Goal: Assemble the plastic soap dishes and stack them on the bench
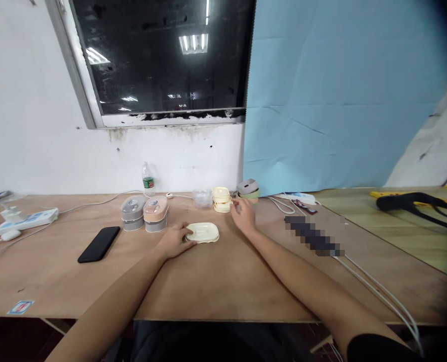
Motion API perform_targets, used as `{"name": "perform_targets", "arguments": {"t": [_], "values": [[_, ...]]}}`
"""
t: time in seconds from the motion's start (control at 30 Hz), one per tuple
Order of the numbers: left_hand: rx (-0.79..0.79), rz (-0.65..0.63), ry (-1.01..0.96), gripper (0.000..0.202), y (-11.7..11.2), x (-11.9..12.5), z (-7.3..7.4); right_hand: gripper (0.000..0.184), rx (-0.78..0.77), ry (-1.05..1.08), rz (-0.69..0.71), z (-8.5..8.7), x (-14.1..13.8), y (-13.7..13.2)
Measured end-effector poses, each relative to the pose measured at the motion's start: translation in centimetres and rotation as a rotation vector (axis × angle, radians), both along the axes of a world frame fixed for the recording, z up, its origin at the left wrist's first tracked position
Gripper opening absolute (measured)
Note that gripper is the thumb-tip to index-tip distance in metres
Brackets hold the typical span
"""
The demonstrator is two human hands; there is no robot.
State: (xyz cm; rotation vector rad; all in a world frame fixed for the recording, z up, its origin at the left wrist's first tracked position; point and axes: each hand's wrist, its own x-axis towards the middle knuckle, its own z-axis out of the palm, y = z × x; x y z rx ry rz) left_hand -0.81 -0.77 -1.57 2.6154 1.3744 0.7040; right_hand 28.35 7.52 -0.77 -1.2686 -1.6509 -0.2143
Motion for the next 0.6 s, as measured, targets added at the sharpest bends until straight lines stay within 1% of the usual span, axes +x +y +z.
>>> {"name": "perform_targets", "arguments": {"t": [0.03, 0.1, 0.13, 0.2, 0.3, 0.43, 0.5, 0.57, 0.6], "values": [[-0.003, 0.003, 0.000, 0.050, 0.0, 0.0, 0.0, 0.030, 0.067, 0.026, -0.043, 0.2, 0.9, 0.4], [0.000, 0.017, -0.009, 0.063, 0.2, 0.0, -0.1, 0.030, 0.149, 0.051, -0.151, 0.7, 2.7, 1.1], [-0.001, 0.024, -0.010, 0.069, 0.2, 0.0, -0.1, 0.032, 0.170, 0.051, -0.202, 1.0, 3.5, 1.4], [-0.014, 0.043, -0.002, 0.071, 0.3, 0.0, -0.2, 0.039, 0.184, 0.035, -0.276, 1.6, 4.7, 2.0], [-0.045, 0.077, 0.024, 0.071, 0.4, 0.0, -0.3, 0.053, 0.142, -0.023, -0.316, 2.7, 5.8, 2.9], [-0.049, 0.087, 0.031, 0.070, 0.3, 0.1, -0.3, 0.067, -0.006, -0.094, -0.284, 3.8, 6.1, 4.3], [-0.049, 0.075, 0.022, 0.069, 0.2, 0.1, -0.2, 0.063, -0.084, -0.115, -0.264, 4.0, 6.3, 4.9], [-0.055, 0.064, 0.014, 0.070, 0.2, 0.1, -0.1, 0.050, -0.124, -0.139, -0.250, 4.1, 6.6, 5.3], [-0.059, 0.061, 0.014, 0.071, 0.2, 0.0, -0.1, 0.043, -0.120, -0.145, -0.244, 4.2, 6.7, 5.4]]}}
